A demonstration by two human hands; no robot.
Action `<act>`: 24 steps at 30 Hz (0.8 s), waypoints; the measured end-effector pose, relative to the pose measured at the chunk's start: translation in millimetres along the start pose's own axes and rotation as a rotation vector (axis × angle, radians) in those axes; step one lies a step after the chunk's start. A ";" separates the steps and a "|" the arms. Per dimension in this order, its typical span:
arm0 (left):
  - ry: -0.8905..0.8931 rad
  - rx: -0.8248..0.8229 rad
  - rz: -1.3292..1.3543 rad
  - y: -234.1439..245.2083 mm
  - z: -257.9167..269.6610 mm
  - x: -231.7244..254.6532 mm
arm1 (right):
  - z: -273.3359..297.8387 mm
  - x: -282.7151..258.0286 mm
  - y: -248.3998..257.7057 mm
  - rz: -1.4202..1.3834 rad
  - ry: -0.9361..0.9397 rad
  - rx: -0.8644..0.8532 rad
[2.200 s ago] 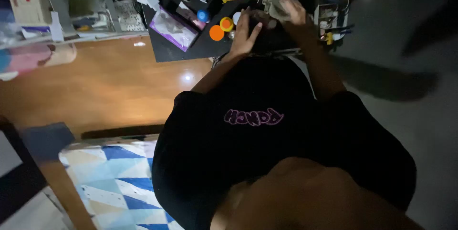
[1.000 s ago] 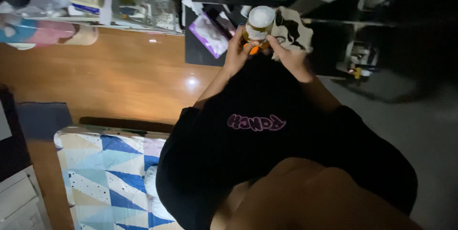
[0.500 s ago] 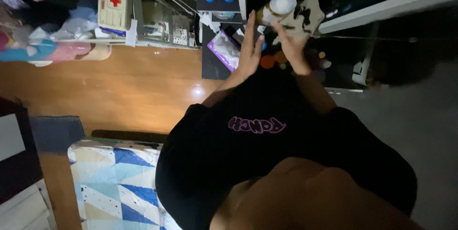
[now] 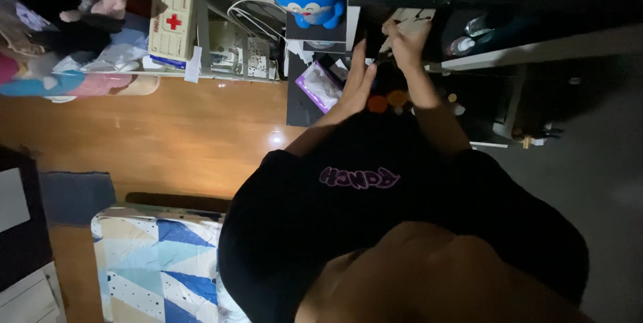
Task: Organize and sort various small household items on a table and into storage.
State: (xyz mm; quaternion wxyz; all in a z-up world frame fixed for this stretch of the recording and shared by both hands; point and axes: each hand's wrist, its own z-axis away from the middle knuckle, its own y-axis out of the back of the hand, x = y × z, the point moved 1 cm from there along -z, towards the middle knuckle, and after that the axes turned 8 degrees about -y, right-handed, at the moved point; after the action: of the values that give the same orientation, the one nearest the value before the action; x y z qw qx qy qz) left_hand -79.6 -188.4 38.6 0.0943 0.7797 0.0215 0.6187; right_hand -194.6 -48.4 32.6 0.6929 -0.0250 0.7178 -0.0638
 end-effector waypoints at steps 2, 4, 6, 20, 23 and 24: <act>-0.028 0.021 0.019 2.5 -6.3 10.8 | -3.3 4.8 2.8 -0.003 -0.017 -0.019; -0.054 0.037 0.038 1.5 -8.9 5.2 | -4.9 2.3 2.7 -0.006 -0.036 -0.034; 0.015 0.035 0.048 -4.6 -8.1 -15.6 | -4.9 -10.7 0.8 0.088 0.002 -0.042; 0.259 0.048 0.255 -15.0 -6.7 -83.2 | 26.6 -63.0 10.8 0.370 -0.071 0.065; 0.365 0.082 0.333 -19.5 -5.9 -98.8 | 18.6 -12.9 34.7 0.307 -0.235 0.059; 0.395 0.106 0.365 -18.9 -7.6 -94.4 | 15.5 12.1 46.1 0.244 -0.354 0.056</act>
State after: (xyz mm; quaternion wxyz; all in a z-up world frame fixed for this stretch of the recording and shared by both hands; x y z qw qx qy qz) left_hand -107.4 -183.1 -53.7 -0.0657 0.6386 -0.0690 0.7636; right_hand -177.2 -5.2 14.2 0.8111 0.0706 0.5806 0.0061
